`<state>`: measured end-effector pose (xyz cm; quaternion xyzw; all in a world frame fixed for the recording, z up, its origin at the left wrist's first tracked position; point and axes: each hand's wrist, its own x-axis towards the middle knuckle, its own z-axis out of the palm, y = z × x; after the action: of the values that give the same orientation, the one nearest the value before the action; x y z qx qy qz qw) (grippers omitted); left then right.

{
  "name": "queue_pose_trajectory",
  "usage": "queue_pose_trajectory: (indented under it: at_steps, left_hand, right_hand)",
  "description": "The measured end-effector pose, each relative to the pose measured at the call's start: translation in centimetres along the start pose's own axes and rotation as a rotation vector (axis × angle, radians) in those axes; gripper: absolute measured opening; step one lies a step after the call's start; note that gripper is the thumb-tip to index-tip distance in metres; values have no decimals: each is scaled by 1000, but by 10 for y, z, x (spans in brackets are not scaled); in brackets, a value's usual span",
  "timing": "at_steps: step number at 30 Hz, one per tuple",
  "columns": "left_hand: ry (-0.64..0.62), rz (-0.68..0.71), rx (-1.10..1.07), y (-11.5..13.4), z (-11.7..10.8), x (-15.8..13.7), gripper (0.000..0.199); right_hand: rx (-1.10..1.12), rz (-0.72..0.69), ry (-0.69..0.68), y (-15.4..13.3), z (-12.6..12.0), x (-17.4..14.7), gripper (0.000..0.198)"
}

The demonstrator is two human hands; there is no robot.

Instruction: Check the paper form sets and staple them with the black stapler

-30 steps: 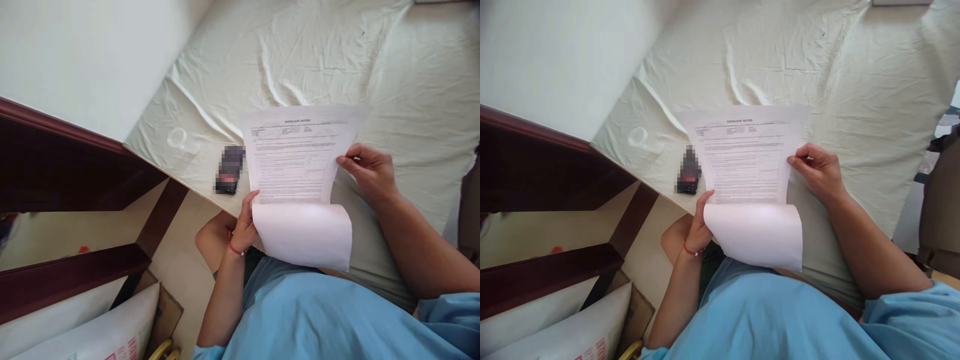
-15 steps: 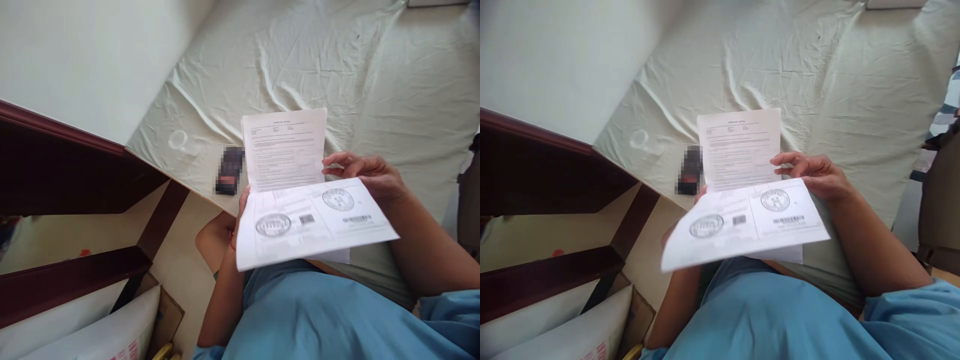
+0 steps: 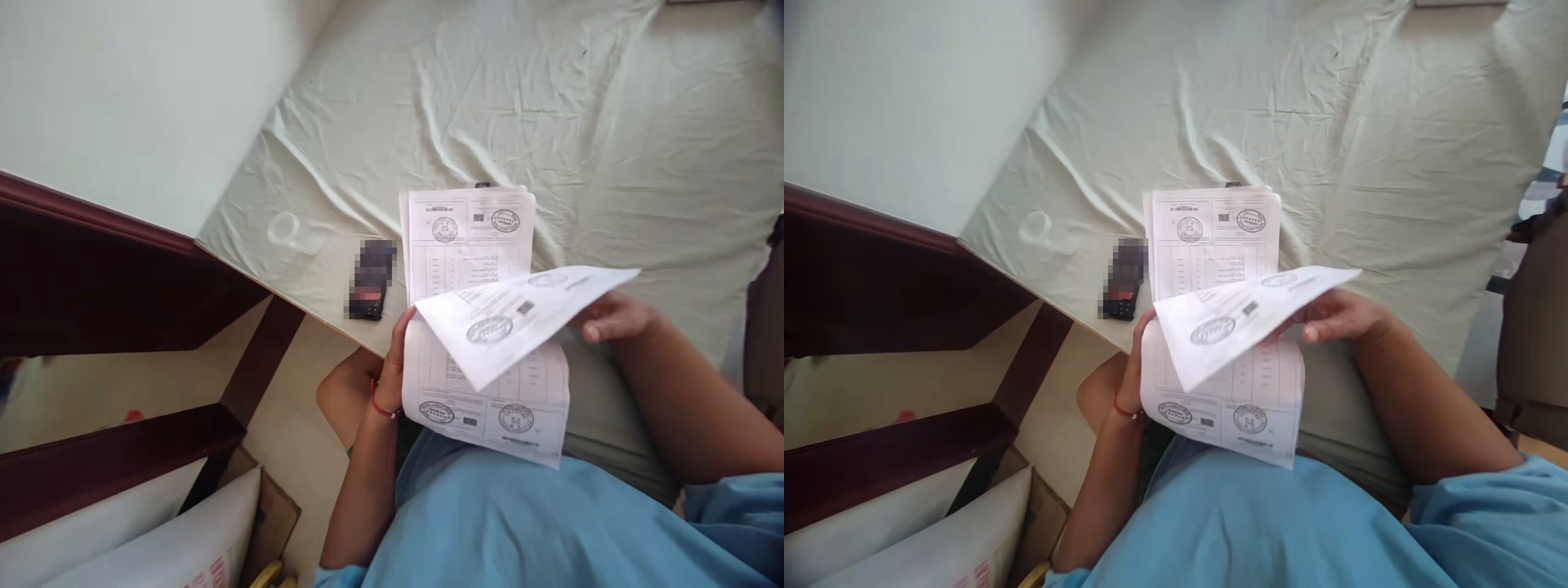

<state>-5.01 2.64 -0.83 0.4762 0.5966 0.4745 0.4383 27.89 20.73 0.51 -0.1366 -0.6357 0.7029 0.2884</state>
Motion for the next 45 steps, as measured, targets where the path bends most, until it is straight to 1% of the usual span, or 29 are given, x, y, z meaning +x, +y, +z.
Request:
queue_pose_trajectory:
  at_steps: [1, 2, 3, 5, 7, 8, 9, 10, 12, 15, 17, 18, 20, 23, 25, 27, 29, 30, 32, 34, 36, 37, 40, 45]
  left_hand:
    - [-25, -19, -12, -1, 0, 0, 74]
    - [-55, -39, -18, -3, -1, 0, 73]
    - [-83, -56, -20, -5, -1, 1, 71]
    - [-144, -99, -28, -7, -2, 1, 65]
    - [-219, -152, -55, -8, -2, 2, 63]
    - [-248, -173, -75, -8, -2, 1, 63]
    - [-268, -189, -93, -7, -2, 1, 63]
    - [-276, -193, -104, -7, -2, 1, 62]
    - [-260, -180, -112, -6, 0, 0, 61]
    - [-244, -163, -117, -6, 2, 0, 62]
    - [-247, -164, -126, -6, 3, 0, 64]
    - [-243, -159, -126, -4, 3, 1, 65]
    - [-216, -127, -117, -1, 3, 2, 67]
    - [-188, -53, -95, 5, 3, 5, 66]
    - [-210, -45, -88, 8, 3, 6, 60]
    - [-221, -55, -85, 8, 2, 7, 48]
    - [-213, -62, -79, 7, 1, 8, 36]
    - [-211, -66, -81, 6, 1, 7, 32]
    - [-227, -90, -93, 6, -1, 7, 28]
    - [-255, -118, -112, 6, -2, 6, 27]
    - [-265, -140, -119, 8, -2, 5, 23]
    - [-262, -148, -118, 9, -2, 4, 22]
    - [-251, -164, -118, 10, -2, 3, 20]
    - [-227, -157, -121, 10, 0, 4, 21]
  right_hand:
    - [95, 5, -72, 1, 1, 0, 50]
    - [164, -1, -106, 2, 2, 0, 54]
    - [203, -3, -82, 3, 2, 1, 59]
    - [220, 22, 97, 4, 0, 3, 71]
    - [205, 63, 252, 5, -1, 6, 75]
    - [202, 73, 291, 6, -1, 7, 73]
    - [209, 73, 298, 6, 0, 8, 71]
    - [220, 70, 275, 6, 1, 8, 67]
    - [185, 103, 183, 3, 2, 7, 57]
    - [-52, 225, 36, -4, 0, 4, 46]
    - [-143, 289, -76, -9, -5, 1, 46]
    - [-132, 303, -146, -10, -8, 0, 48]
    - [-42, 293, -294, -9, -13, -2, 54]
    - [105, 222, -488, -5, -14, -2, 62]
    - [150, 203, -572, -2, -9, 1, 66]
    - [138, 186, -596, -1, -2, 5, 67]
    - [123, 145, -526, 0, 6, 7, 64]
    - [136, 108, -450, 0, 9, 8, 61]
    - [193, 36, -217, 1, 13, 8, 59]
    - [227, 3, 41, 2, 15, 8, 60]
    - [206, 20, 239, 2, 14, 9, 62]
    - [182, 42, 303, 3, 13, 10, 62]
    - [131, 96, 393, 7, 13, 14, 60]
    - [169, 144, 412, 19, 13, 18, 55]
